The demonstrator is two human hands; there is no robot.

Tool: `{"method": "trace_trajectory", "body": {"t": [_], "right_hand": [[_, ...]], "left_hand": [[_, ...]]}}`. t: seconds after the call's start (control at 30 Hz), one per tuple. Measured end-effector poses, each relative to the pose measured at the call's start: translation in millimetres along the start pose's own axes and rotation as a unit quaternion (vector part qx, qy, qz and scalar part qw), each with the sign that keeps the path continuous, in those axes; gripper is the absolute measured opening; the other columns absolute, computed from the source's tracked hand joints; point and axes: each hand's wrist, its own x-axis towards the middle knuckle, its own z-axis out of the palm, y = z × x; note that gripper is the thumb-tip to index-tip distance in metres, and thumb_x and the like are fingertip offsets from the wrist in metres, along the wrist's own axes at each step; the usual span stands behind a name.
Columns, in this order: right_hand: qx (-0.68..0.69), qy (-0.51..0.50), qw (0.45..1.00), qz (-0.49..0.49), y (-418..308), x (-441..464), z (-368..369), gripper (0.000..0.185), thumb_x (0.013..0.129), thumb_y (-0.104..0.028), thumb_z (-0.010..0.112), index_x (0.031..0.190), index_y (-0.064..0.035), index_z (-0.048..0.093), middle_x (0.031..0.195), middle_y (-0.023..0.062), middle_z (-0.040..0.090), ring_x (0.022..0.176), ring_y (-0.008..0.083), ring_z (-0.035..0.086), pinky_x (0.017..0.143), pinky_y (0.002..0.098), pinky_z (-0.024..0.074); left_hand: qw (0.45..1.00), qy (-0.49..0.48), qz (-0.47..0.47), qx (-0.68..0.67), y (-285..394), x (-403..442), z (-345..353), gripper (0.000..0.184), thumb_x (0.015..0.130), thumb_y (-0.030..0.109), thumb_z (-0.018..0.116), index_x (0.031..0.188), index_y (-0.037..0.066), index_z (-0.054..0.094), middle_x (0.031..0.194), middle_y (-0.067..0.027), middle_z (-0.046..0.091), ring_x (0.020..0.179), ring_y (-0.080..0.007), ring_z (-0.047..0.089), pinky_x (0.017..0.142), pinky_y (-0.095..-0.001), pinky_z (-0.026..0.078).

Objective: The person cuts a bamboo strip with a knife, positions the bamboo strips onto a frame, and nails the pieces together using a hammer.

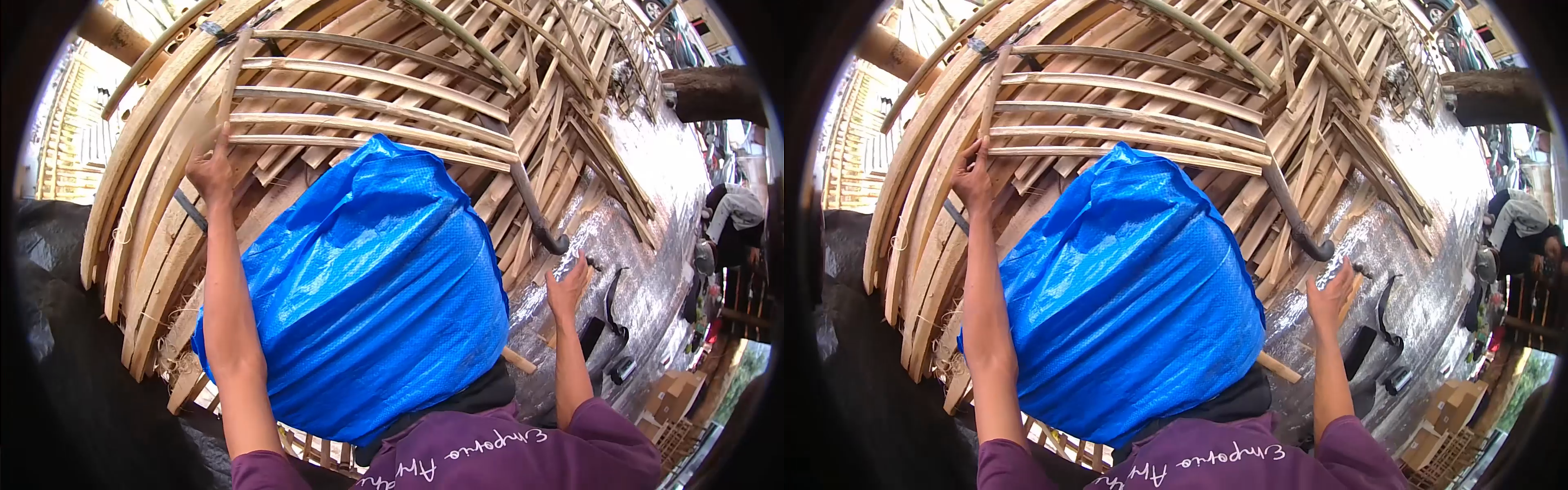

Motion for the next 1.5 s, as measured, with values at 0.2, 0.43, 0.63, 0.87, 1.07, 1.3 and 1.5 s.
{"method": "trace_trajectory", "body": {"t": [0.2, 0.43, 0.63, 0.87, 1.07, 1.3, 1.5], "right_hand": [[-0.068, -0.038, 0.996, 0.049, 34.5, -26.5, -3.0, 0.09, 0.077, -0.027, 0.075, 0.148, -0.0018, 0.026, 0.146, 0.0251, 0.035, 0.137, 0.0425, 0.032, 0.115, 0.0502, 0.0241], [-0.005, -0.04, 0.973, 0.226, 117.4, -31.4, 9.4, 0.057, 0.093, -0.04, 0.062, 0.126, 0.0036, 0.046, 0.117, 0.0284, 0.06, 0.109, 0.0426, 0.058, 0.096, 0.0459, 0.0426], [0.23, -0.034, 0.894, 0.382, 85.0, -9.0, 8.3, 0.026, 0.091, -0.022, 0.054, 0.108, -0.003, 0.05, 0.077, 0.0064, 0.053, 0.053, 0.0153, 0.048, 0.047, 0.0315, 0.0414], [0.403, 0.005, 0.859, 0.316, -13.5, 11.3, -44.2, 0.013, 0.096, -0.021, 0.055, 0.1, -0.0112, 0.048, 0.067, -0.004, 0.038, 0.049, 0.0046, 0.037, 0.039, 0.0213, 0.0306], [0.524, -0.131, 0.838, 0.08, -170.1, 46.7, -65.6, 0.016, 0.102, -0.022, 0.054, 0.114, -0.0113, 0.051, 0.067, -0.005, 0.039, 0.048, 0.0015, 0.038, 0.04, 0.0165, 0.0324], [0.495, -0.257, 0.799, -0.225, -356.4, 72.3, -67.4, 0.032, 0.1, -0.028, 0.059, 0.125, -0.0074, 0.056, 0.07, -0.0027, 0.05, 0.054, 0.0067, 0.042, 0.049, 0.0212, 0.0359], [0.348, -0.277, 0.797, -0.409, -470.1, 61.7, -39.2, 0.027, 0.096, -0.023, 0.064, 0.118, -0.0083, 0.062, 0.071, 0.0087, 0.063, 0.059, 0.0183, 0.055, 0.06, 0.0311, 0.0457]], "left_hand": [[0.999, -0.027, -0.033, 0.0, -8.8, 1.2, -2.7, 0.019, 0.087, 0.018, 0.075, 0.1, 0.003, 0.075, 0.083, -0.0021, 0.071, 0.069, -0.0052, 0.06, 0.058, -0.0217, 0.046], [1.0, 0.001, -0.019, -0.004, -18.7, 7.7, -6.3, 0.023, 0.088, 0.009, 0.074, 0.106, -0.003, 0.071, 0.096, -0.0092, 0.072, 0.081, -0.0123, 0.067, 0.074, -0.0245, 0.053], [0.992, 0.066, -0.05, -0.094, -16.3, 3.9, -5.0, 0.019, 0.085, 0.017, 0.078, 0.099, 0.004, 0.077, 0.089, -0.0048, 0.075, 0.08, -0.0096, 0.067, 0.077, -0.0242, 0.053], [0.992, 0.071, -0.069, -0.076, -11.7, 4.0, -7.9, 0.018, 0.084, 0.017, 0.079, 0.097, 0.006, 0.077, 0.089, -0.0055, 0.076, 0.081, -0.0104, 0.068, 0.076, -0.0249, 0.054], [0.992, 0.059, -0.071, -0.082, -8.6, 0.6, -10.1, 0.018, 0.084, 0.011, 0.078, 0.1, 0.003, 0.076, 0.093, -0.0066, 0.075, 0.082, -0.0096, 0.067, 0.078, -0.0235, 0.054], [0.998, 0.041, 0.005, -0.046, -20.5, -2.2, -5.7, 0.018, 0.083, 0.016, 0.079, 0.097, 0.005, 0.077, 0.093, -0.0062, 0.076, 0.082, -0.0094, 0.069, 0.074, -0.0229, 0.055], [0.995, 0.038, -0.05, -0.076, -8.9, -2.4, -10.4, 0.019, 0.082, 0.016, 0.081, 0.097, 0.006, 0.077, 0.088, -0.0057, 0.074, 0.077, -0.0079, 0.065, 0.069, -0.0229, 0.053]]}}
